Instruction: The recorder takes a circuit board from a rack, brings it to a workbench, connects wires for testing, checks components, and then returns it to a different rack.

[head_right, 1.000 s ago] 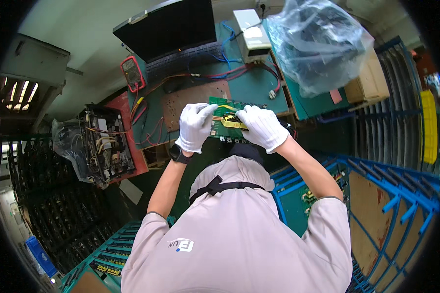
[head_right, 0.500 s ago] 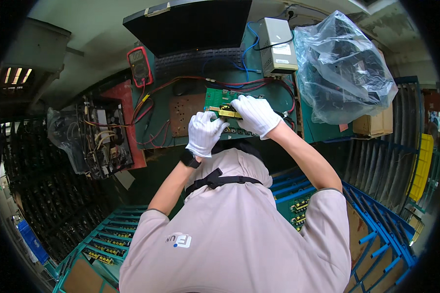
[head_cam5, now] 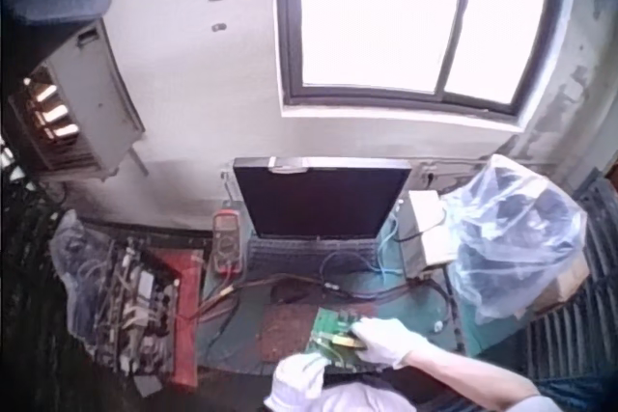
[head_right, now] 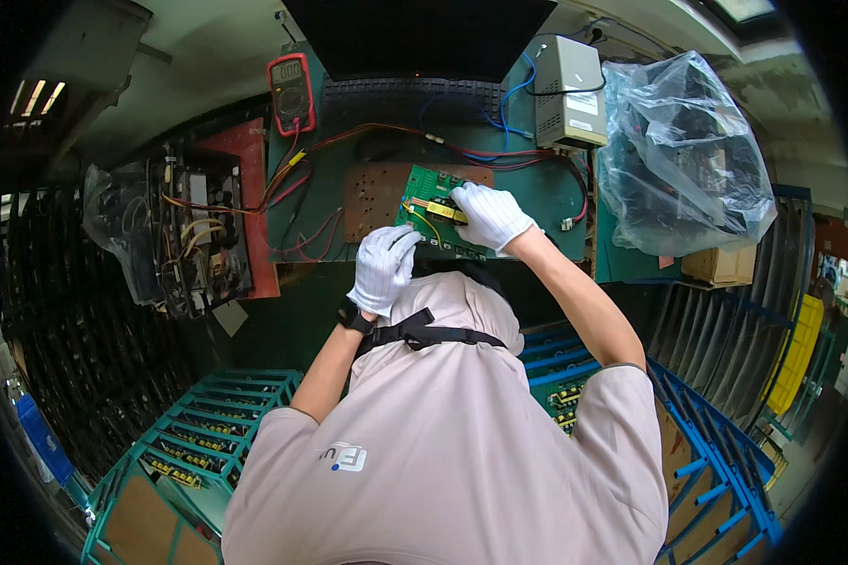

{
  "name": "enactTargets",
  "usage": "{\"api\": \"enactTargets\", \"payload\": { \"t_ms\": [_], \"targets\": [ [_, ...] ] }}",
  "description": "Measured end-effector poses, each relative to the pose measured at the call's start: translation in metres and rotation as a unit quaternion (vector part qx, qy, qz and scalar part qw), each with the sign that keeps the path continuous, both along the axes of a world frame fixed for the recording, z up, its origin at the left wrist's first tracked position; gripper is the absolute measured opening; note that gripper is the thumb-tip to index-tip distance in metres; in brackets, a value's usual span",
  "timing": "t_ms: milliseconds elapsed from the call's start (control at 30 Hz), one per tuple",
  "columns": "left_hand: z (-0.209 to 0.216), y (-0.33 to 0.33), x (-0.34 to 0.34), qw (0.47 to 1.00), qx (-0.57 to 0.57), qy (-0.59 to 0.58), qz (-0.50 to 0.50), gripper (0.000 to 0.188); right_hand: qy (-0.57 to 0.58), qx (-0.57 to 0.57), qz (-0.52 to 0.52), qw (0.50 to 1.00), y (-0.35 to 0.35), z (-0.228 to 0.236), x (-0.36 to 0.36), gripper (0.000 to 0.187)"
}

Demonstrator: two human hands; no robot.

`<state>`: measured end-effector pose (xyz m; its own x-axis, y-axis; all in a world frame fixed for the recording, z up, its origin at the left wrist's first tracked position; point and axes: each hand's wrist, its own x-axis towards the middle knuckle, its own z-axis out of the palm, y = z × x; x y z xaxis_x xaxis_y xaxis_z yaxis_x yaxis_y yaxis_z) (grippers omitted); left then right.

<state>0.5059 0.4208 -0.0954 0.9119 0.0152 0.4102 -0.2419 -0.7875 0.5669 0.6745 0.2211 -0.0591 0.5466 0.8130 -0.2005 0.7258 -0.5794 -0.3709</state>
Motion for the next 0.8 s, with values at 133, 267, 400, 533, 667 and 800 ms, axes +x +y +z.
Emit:
{"api": "enactTargets", "payload": {
  "t_ms": [133, 267, 400, 533, 667, 800],
  "targets": [
    [-0.002, -0.002, 0.010, 0.996, 0.054, 0.054, -0.047, 0.015, 0.001, 0.001, 0.015, 1.000, 0.013, -0.006, -0.003, 0.038],
    [-0.004, -0.005, 0.013, 0.993, 0.014, 0.109, -0.052, 0.022, -0.027, 0.010, 0.033, 0.999, 0.022, -0.009, -0.004, 0.036],
    [-0.008, -0.005, 0.013, 0.990, -0.023, 0.137, -0.017, 0.031, -0.034, 0.003, 0.034, 0.999, 0.026, -0.010, -0.003, 0.034],
    [-0.017, -0.013, 0.023, 0.970, 0.052, 0.236, -0.005, 0.030, -0.030, -0.023, 0.045, 0.998, 0.032, -0.011, -0.008, 0.034],
    [-0.027, -0.018, 0.031, 0.966, 0.131, 0.223, 0.010, 0.019, -0.029, -0.027, 0.051, 0.998, 0.035, -0.013, -0.012, 0.033],
    [-0.035, -0.015, 0.029, 0.957, 0.200, 0.209, -0.018, 0.010, -0.008, -0.026, 0.042, 0.999, 0.035, -0.017, -0.013, 0.033]
  ]
}}
